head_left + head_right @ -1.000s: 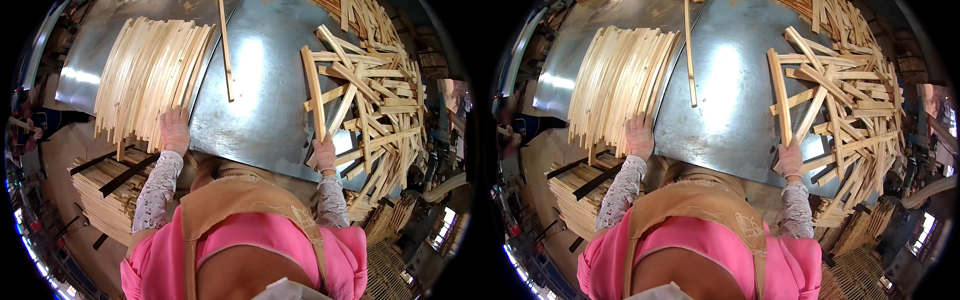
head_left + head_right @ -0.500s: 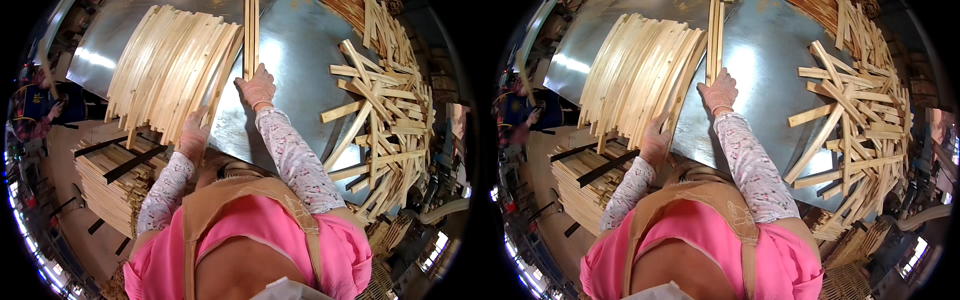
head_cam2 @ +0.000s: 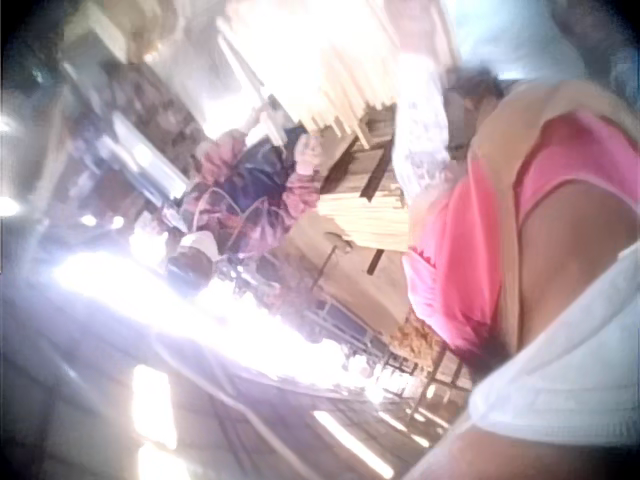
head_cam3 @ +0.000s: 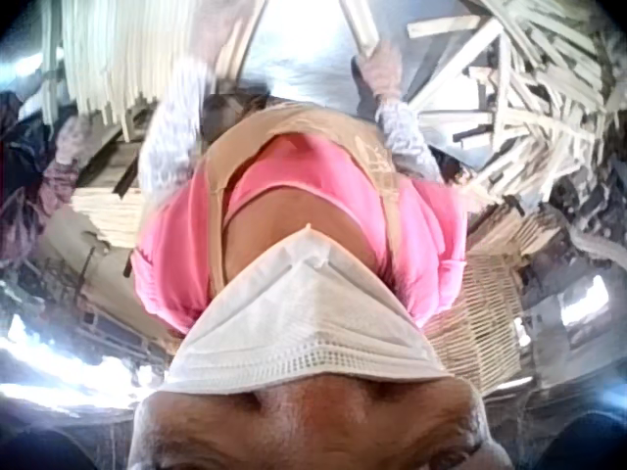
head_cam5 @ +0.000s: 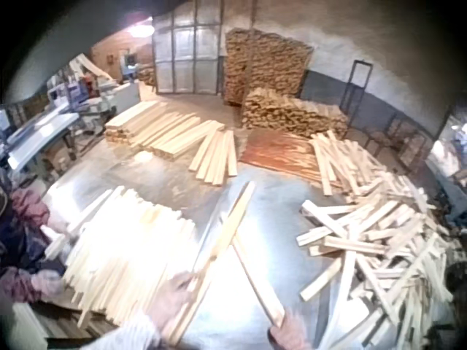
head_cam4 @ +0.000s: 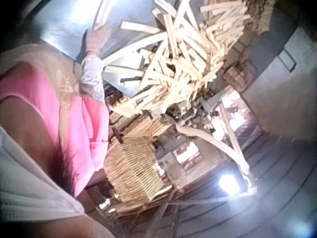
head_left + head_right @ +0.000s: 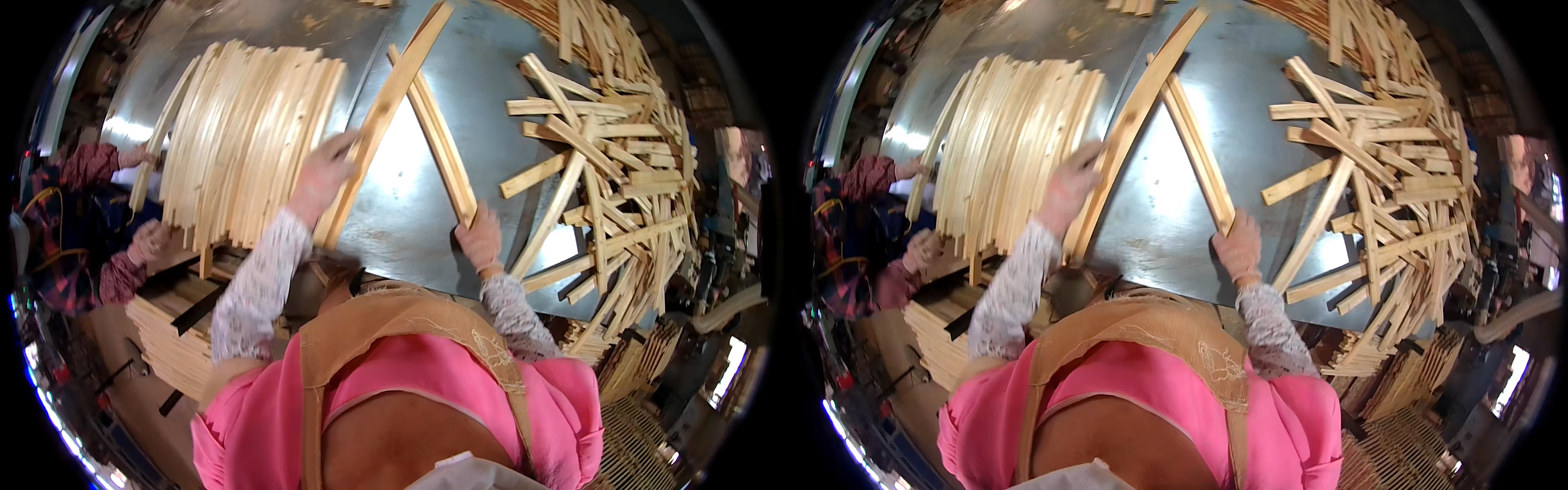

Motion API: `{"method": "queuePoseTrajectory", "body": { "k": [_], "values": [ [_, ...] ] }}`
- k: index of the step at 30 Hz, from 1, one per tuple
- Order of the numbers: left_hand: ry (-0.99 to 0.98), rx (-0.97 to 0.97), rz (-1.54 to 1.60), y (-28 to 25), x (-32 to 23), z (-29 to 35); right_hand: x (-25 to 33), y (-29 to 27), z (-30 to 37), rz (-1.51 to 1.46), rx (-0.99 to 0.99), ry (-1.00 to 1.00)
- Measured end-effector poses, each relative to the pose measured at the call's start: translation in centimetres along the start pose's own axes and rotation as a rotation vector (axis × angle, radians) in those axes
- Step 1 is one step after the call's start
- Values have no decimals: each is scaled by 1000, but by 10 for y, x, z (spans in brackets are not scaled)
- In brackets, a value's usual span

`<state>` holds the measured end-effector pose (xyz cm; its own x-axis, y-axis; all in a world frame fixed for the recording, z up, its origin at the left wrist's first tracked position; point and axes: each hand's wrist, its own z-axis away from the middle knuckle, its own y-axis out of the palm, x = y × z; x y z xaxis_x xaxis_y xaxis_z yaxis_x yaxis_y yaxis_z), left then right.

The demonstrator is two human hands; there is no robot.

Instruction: The person sorts thin wooden strips on a metal table, picking them up from a pile and arranging them into neat stacks. The worker repeatedly handles the strips, aligning them and moving them between piles.

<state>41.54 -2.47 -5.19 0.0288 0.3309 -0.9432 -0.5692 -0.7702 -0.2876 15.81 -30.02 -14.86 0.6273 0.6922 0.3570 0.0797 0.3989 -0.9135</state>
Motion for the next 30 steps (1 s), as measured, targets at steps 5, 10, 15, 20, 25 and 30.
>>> {"method": "queuePoseTrajectory", "body": {
  "k": [5, 10, 15, 20, 25, 30],
  "values": [
    [420, 175, 273, 89, -136, -274, -39, 0, 42, -84, -24, 74],
    [245, -34, 664, 177, -183, -269, -35, -43, 35, -545, 232, 202],
    [-81, -144, 17, 206, -26, -121, -47, -20, 19, -1385, 497, 295],
    [-522, 323, 533, 231, 11, -20, -40, -10, 14, -606, 372, -69],
    [-472, 331, 458, 215, 22, -19, -102, -88, 16, 99, -391, 331],
    [-495, 344, 227, 226, 35, -37, -150, -45, 7, -504, -338, 355]
  ]
}}
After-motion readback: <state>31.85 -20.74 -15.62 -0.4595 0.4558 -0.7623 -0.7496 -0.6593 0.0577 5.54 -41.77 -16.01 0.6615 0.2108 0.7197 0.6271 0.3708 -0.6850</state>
